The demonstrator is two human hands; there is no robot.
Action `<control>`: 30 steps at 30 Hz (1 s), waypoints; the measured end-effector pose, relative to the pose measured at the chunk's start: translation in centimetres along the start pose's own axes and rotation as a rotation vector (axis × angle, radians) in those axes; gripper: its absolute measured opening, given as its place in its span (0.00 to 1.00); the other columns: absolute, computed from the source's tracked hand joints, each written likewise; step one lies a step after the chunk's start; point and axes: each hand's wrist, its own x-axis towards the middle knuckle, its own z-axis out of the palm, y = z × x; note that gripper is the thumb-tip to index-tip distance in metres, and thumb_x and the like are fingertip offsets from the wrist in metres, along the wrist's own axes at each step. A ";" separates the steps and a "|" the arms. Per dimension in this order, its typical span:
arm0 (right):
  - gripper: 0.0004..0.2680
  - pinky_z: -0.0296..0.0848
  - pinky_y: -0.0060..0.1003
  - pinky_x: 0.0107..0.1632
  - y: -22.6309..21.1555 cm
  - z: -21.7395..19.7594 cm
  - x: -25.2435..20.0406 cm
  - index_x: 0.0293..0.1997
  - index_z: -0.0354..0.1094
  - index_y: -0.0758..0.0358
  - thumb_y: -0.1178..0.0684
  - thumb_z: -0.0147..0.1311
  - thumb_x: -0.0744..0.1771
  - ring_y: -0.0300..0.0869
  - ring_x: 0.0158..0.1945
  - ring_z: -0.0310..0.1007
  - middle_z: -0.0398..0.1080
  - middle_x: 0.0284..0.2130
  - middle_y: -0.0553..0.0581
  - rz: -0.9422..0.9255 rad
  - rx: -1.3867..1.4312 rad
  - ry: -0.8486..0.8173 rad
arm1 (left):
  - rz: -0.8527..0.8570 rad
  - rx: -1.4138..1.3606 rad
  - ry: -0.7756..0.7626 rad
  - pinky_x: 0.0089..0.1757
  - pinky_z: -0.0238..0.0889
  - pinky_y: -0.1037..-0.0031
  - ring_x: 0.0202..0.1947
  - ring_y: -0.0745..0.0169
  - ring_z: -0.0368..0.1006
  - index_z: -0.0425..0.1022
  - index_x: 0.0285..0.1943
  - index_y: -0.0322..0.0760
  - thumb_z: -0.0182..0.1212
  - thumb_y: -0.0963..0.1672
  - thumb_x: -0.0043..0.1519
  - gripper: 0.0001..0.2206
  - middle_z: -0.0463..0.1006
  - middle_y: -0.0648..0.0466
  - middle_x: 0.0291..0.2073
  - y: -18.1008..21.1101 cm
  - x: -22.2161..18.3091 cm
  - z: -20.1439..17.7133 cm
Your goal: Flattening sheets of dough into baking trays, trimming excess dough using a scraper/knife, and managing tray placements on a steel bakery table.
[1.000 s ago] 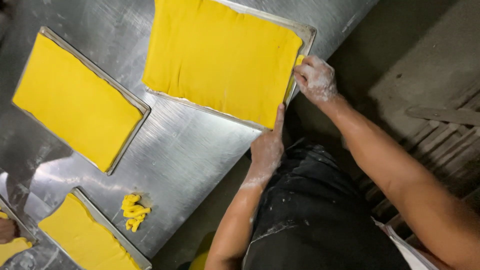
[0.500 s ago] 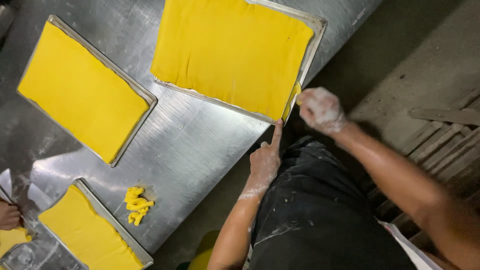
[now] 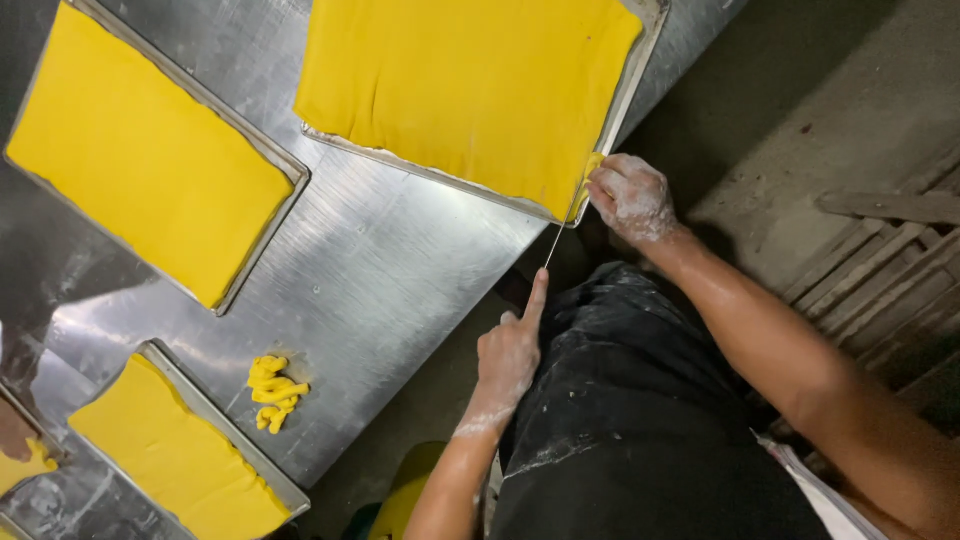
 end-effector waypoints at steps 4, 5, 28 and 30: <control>0.05 0.76 0.47 0.45 0.5 -0.4 0.5 0.40 0.73 0.64 0.59 0.64 0.64 0.56 0.43 0.75 0.73 0.40 0.62 0.022 -0.016 -0.048 | -0.014 0.016 -0.051 0.22 0.66 0.57 0.16 0.47 0.72 0.44 0.83 0.55 0.56 0.36 0.54 0.44 0.72 0.46 0.20 -0.6 -3.8 -1.3; 0.05 0.76 0.47 0.45 0.7 -1.2 0.1 0.40 0.73 0.64 0.59 0.64 0.64 0.56 0.43 0.75 0.73 0.40 0.62 0.017 -0.019 -0.041 | -0.011 0.018 -0.043 0.22 0.66 0.57 0.16 0.47 0.72 0.44 0.83 0.55 0.56 0.36 0.54 0.44 0.72 0.46 0.20 -0.9 -5.1 -1.6; 0.32 0.44 0.64 0.73 -7.0 2.8 1.5 0.72 0.48 0.79 0.39 0.53 0.67 0.68 0.75 0.45 0.48 0.71 0.80 -0.186 -0.222 -0.219 | -0.682 -0.707 0.834 0.40 0.73 0.66 0.36 0.57 0.80 0.81 0.53 0.30 0.74 0.47 0.59 0.18 0.85 0.47 0.39 -19.6 -7.3 -2.0; 0.33 0.39 0.63 0.73 -5.7 1.9 2.7 0.72 0.46 0.77 0.37 0.52 0.66 0.63 0.77 0.40 0.45 0.72 0.75 -0.135 -0.339 -0.411 | -0.617 -0.143 0.931 0.45 0.73 0.65 0.43 0.47 0.79 0.76 0.58 0.31 0.75 0.49 0.55 0.25 0.82 0.39 0.45 -20.9 -8.9 -2.8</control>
